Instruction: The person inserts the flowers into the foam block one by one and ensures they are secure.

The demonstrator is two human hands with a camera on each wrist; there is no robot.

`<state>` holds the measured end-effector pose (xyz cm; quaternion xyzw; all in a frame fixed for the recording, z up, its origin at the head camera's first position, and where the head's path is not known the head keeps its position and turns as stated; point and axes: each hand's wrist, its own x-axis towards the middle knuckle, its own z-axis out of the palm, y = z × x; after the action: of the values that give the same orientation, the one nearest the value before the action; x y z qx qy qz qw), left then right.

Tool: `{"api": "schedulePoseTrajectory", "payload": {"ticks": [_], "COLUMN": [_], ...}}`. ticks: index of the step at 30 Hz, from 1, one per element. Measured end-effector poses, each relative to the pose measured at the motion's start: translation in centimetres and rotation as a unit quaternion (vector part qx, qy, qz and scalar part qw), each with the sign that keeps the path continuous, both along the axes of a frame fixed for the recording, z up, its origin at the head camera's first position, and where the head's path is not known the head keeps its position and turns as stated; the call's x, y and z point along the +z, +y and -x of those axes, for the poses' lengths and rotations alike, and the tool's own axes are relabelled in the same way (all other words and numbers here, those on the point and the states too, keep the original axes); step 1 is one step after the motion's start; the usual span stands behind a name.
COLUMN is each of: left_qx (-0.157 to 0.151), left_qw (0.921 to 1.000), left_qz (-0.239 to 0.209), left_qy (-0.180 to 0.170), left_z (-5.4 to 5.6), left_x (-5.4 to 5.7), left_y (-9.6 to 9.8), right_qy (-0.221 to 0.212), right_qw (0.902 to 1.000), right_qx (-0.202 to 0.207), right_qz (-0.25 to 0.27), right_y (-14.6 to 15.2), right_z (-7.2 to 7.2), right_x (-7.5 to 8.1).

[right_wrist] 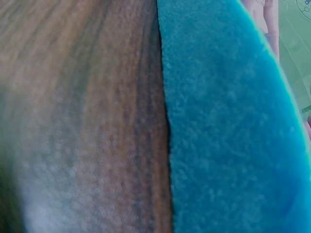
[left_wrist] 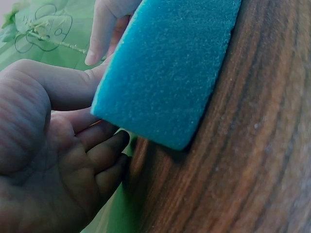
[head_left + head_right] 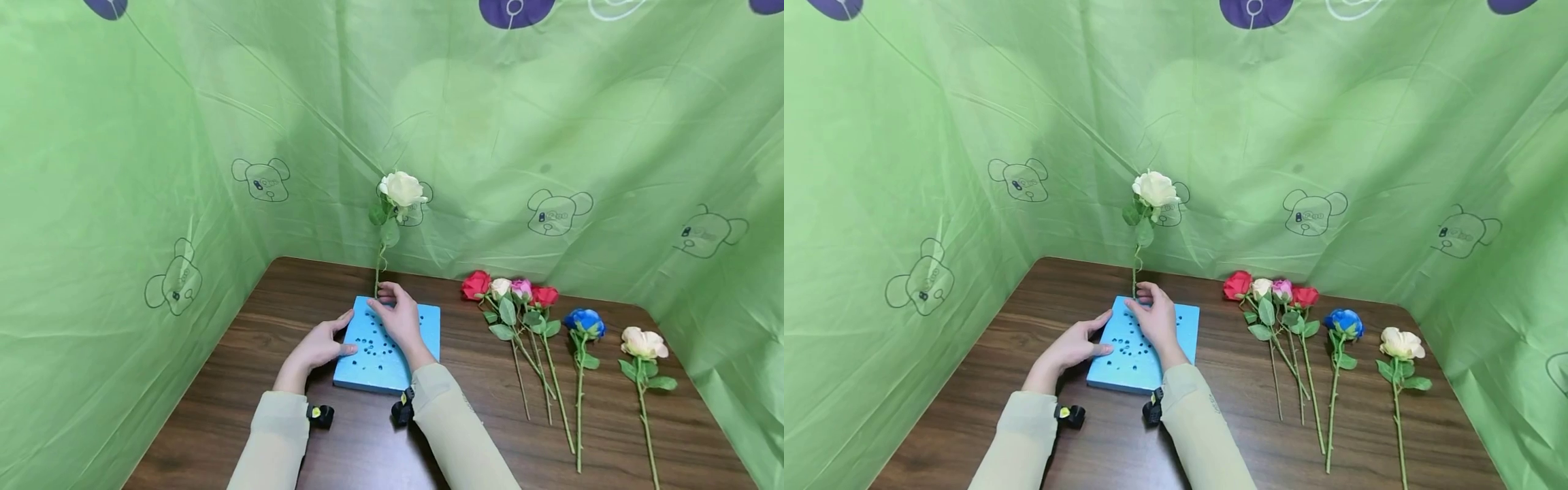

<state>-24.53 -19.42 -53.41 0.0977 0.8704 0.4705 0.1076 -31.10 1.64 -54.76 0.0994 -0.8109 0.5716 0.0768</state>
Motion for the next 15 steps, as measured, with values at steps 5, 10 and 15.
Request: {"api": "schedulePoseTrajectory", "payload": {"ticks": [5,10,15], "left_qx": [0.002,0.003,0.012], "left_qw": [1.0,0.9999,0.9998], "left_qz": [0.006,0.008,0.016], "left_qy": [0.0,-0.01,-0.009], "left_z": [-0.03,-0.16,0.07], "left_x": [-0.06,-0.02,0.24], "left_y": [-0.04,0.11,0.18], "right_qy": [-0.001,0.008,0.015], "right_qw": [1.0,0.9998,0.998], "right_qx": [-0.002,-0.013,-0.018], "right_qz": [-0.004,0.014,0.059], "right_y": [0.0,0.2,0.41], "right_z": [-0.09,-0.45,-0.33], "right_x": [0.13,0.26,0.51]}}
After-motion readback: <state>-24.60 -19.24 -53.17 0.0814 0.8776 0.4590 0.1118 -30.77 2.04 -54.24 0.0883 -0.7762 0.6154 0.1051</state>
